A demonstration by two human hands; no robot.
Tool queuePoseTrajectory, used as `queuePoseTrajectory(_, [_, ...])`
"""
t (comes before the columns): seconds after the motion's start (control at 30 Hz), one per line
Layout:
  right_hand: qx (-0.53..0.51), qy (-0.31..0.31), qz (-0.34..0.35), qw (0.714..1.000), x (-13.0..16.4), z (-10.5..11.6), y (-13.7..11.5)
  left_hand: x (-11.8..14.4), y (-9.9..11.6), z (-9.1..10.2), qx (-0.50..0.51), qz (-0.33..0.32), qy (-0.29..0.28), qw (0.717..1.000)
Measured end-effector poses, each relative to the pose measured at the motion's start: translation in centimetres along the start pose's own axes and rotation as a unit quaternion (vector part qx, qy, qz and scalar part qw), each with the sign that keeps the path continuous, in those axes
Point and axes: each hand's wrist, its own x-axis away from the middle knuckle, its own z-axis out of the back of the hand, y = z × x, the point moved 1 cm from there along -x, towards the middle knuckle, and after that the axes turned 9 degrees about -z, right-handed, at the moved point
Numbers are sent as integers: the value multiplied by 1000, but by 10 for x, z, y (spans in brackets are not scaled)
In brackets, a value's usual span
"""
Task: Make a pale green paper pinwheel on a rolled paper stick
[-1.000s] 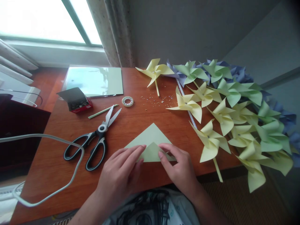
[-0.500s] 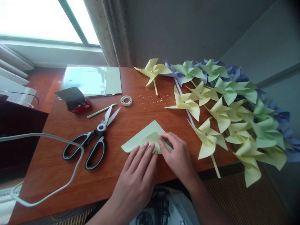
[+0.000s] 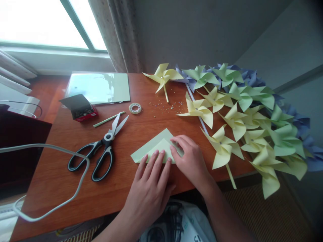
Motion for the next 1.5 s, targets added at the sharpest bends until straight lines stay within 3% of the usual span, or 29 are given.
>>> queuePoseTrajectory(0.1, [50, 6, 49, 998, -12, -2, 2, -2, -1, 1, -4, -2, -5, 1000])
queuePoseTrajectory(0.33, [49, -76, 120, 989, -13, -6, -2, -4, -6, 0, 7, -2, -16, 1000])
queuePoseTrajectory(0.5, [12, -88, 127, 988, -11, -2, -7, -8, -7, 0, 5, 2, -27, 1000])
queuePoseTrajectory(0.67, [55, -89, 108, 989, -17, 0, -11, -9, -4, 0, 1, 15, -32, 999])
queuePoseTrajectory(0.97, [150, -192, 226, 943, -44, 4, -25, -6, -3, -2, 2, 20, -48, 999])
queuePoseTrajectory(1.2, [176, -230, 179, 940, -53, 6, -32, -5, 0, -3, 20, 42, -57, 997])
queuePoseTrajectory(1.3, [122, -236, 142, 954, -52, 9, -26, -6, 1, -1, 18, 37, -49, 998])
queuePoseTrajectory(1.5, [-45, -249, -17, 967, -38, 20, -14, -6, -7, 15, 41, 12, 8, 999])
